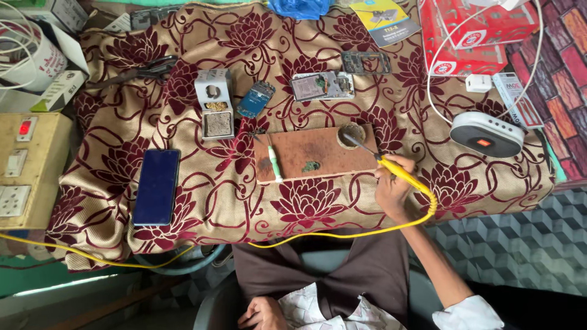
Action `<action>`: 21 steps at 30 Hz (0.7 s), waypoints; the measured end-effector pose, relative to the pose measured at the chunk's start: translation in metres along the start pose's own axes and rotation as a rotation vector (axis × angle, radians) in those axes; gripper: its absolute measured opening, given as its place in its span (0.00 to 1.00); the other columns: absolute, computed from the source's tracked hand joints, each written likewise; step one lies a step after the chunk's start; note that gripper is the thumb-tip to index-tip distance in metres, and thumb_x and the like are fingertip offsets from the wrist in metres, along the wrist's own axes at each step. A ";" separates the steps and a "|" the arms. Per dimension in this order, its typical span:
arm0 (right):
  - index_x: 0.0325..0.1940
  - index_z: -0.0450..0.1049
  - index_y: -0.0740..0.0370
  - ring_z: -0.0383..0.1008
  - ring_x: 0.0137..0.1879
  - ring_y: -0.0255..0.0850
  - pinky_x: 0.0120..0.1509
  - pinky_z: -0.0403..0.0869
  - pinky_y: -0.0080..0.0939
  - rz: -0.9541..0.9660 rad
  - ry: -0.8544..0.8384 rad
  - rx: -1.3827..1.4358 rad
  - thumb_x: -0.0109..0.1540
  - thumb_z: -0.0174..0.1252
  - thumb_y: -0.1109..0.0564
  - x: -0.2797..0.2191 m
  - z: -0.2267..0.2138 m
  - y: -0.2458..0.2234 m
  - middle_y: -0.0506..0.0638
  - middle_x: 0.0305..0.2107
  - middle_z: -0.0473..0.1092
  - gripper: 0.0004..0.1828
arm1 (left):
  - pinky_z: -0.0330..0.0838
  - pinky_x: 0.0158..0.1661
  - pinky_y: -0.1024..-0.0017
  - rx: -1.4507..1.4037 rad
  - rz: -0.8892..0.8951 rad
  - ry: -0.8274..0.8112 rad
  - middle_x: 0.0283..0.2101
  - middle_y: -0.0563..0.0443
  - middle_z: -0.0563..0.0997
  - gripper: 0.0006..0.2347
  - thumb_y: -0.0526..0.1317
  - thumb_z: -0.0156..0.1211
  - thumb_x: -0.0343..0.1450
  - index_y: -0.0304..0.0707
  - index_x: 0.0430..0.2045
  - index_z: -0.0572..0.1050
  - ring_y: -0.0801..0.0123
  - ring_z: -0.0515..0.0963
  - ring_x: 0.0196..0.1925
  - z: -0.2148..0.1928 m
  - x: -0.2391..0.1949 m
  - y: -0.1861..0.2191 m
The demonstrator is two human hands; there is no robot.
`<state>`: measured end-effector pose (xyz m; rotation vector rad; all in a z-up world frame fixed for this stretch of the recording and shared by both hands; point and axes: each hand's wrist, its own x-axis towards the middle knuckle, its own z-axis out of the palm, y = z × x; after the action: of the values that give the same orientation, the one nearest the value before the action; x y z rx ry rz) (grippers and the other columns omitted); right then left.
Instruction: The person uses a soldering iron and a small green-handled tool to work on a small electronic component on a wooden board. They repeatedly apply heat and adjust the component while handling soldering materials on the table.
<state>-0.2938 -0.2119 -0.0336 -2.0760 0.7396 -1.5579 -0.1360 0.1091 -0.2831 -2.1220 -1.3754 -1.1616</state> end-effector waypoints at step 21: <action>0.59 0.57 0.65 0.68 0.30 0.33 0.36 0.70 0.32 0.094 0.078 0.426 0.74 0.48 0.58 -0.010 0.018 -0.056 0.55 0.33 0.68 0.12 | 0.67 0.59 0.50 -0.143 0.086 -0.006 0.51 0.52 0.85 0.19 0.36 0.37 0.79 0.39 0.49 0.82 0.47 0.79 0.57 0.003 -0.015 -0.013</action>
<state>-0.2701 -0.1624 -0.0108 -1.6568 0.4709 -1.5893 -0.1496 0.1080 -0.2985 -2.2604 -1.2236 -1.2533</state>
